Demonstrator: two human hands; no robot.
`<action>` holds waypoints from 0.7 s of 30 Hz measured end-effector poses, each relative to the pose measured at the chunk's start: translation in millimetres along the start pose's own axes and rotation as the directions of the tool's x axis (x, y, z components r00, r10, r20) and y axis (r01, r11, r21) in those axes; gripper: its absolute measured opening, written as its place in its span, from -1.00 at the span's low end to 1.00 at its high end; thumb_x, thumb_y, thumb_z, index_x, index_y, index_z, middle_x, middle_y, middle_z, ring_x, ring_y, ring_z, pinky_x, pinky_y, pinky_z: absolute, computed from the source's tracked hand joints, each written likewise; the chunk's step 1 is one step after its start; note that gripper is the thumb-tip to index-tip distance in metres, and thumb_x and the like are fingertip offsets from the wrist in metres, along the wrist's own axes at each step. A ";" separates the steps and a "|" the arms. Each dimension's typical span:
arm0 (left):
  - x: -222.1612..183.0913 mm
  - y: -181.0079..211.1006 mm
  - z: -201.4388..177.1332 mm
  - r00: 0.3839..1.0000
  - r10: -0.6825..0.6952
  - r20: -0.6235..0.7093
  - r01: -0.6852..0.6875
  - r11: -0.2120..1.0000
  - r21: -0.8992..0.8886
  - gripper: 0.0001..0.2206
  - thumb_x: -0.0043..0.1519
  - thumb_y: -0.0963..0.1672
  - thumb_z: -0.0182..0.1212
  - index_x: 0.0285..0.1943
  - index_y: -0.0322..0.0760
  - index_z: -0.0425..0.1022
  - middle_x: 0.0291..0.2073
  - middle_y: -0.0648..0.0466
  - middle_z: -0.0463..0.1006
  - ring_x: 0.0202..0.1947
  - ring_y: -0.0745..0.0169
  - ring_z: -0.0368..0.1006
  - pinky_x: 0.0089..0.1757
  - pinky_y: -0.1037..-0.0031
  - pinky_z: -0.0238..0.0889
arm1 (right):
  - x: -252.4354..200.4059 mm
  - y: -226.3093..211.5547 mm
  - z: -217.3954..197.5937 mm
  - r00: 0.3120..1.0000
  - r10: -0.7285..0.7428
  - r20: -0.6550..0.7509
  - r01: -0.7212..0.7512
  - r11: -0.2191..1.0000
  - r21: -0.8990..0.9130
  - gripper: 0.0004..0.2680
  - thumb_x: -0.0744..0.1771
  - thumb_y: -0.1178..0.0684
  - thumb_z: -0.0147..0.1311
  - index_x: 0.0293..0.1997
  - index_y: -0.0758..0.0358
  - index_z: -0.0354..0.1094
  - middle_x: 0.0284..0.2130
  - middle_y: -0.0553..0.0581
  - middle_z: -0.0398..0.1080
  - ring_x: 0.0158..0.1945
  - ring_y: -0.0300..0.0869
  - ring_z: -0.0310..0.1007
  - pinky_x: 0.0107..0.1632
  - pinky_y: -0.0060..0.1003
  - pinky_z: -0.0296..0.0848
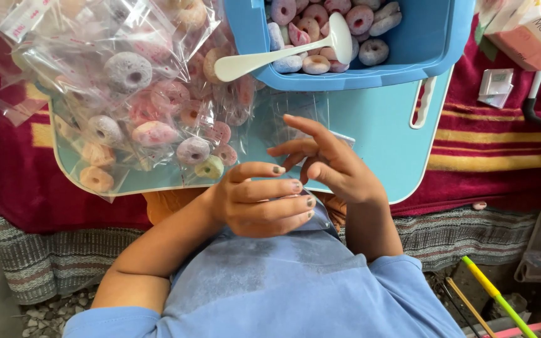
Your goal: Packing small colorful donuts from a blue container into individual plastic bags using a spoon and sealing them.
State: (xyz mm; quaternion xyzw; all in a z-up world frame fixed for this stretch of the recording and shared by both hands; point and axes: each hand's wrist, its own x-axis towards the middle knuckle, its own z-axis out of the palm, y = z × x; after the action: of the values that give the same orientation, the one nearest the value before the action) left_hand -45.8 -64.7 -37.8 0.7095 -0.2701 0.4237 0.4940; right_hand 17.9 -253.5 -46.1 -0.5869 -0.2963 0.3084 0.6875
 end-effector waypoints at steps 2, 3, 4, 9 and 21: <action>1.6 -9.1 -3.5 0.997 0.074 -0.034 -0.073 0.997 0.033 -0.90 0.13 -0.16 0.46 -0.30 0.04 0.69 -0.17 0.32 0.69 -0.08 0.44 0.55 -0.02 0.49 0.47 | 6.2 -0.1 -1.4 0.999 0.022 0.049 -0.025 0.998 0.060 -0.40 0.43 -0.30 -0.12 0.53 0.42 -0.17 0.03 0.41 0.45 -0.05 -0.08 0.51 -0.29 -0.27 0.60; 3.2 -15.5 -5.4 0.986 0.156 -0.065 -0.151 0.986 0.069 -0.84 0.15 -0.20 0.43 -0.35 0.10 0.69 -0.16 0.36 0.69 -0.09 0.43 0.54 -0.03 0.45 0.46 | 11.2 0.0 -3.0 0.994 0.036 0.099 -0.047 0.992 0.114 -0.39 0.44 -0.33 -0.15 0.53 0.40 -0.18 0.01 0.38 0.46 -0.07 -0.12 0.50 -0.32 -0.31 0.59; 5.6 -18.3 -7.5 0.985 0.159 -0.065 -0.155 0.985 0.071 -0.84 0.15 -0.20 0.43 -0.35 0.10 0.69 -0.16 0.36 0.69 -0.09 0.43 0.54 -0.03 0.45 0.46 | 12.5 1.1 -0.7 0.994 0.033 0.100 -0.044 0.993 0.113 -0.39 0.44 -0.33 -0.15 0.53 0.40 -0.18 0.01 0.38 0.46 -0.07 -0.12 0.50 -0.32 -0.31 0.59; 12.1 -27.5 -13.5 0.993 0.117 0.019 -0.119 0.990 0.077 -0.86 0.30 -0.16 0.31 -0.27 0.09 0.68 -0.07 0.26 0.68 0.01 0.23 0.55 -0.01 0.33 0.48 | 4.1 1.1 2.0 0.979 -0.104 -0.176 0.134 0.976 0.169 -0.52 0.32 0.26 0.18 0.37 0.62 0.06 -0.28 0.46 0.50 -0.28 -0.05 0.57 -0.34 -0.27 0.61; 24.7 -27.4 -28.3 0.643 -0.625 0.443 0.764 0.558 -0.323 -0.53 0.30 0.03 0.26 0.25 -0.38 0.49 0.15 -0.09 0.55 0.13 -0.07 0.54 -0.02 0.32 0.52 | 14.8 -12.3 11.8 0.856 -0.388 -0.342 0.216 0.869 -0.445 -0.52 0.33 0.34 0.21 0.39 0.51 0.02 -0.34 0.30 0.52 -0.36 -0.11 0.55 -0.29 -0.29 0.59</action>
State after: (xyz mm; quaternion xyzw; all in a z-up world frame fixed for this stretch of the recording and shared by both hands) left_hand -21.1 -27.4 -25.0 0.6622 -0.1275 0.0056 0.7384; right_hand 19.2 -236.2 -31.6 -0.7093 -0.2869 -0.0048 0.6438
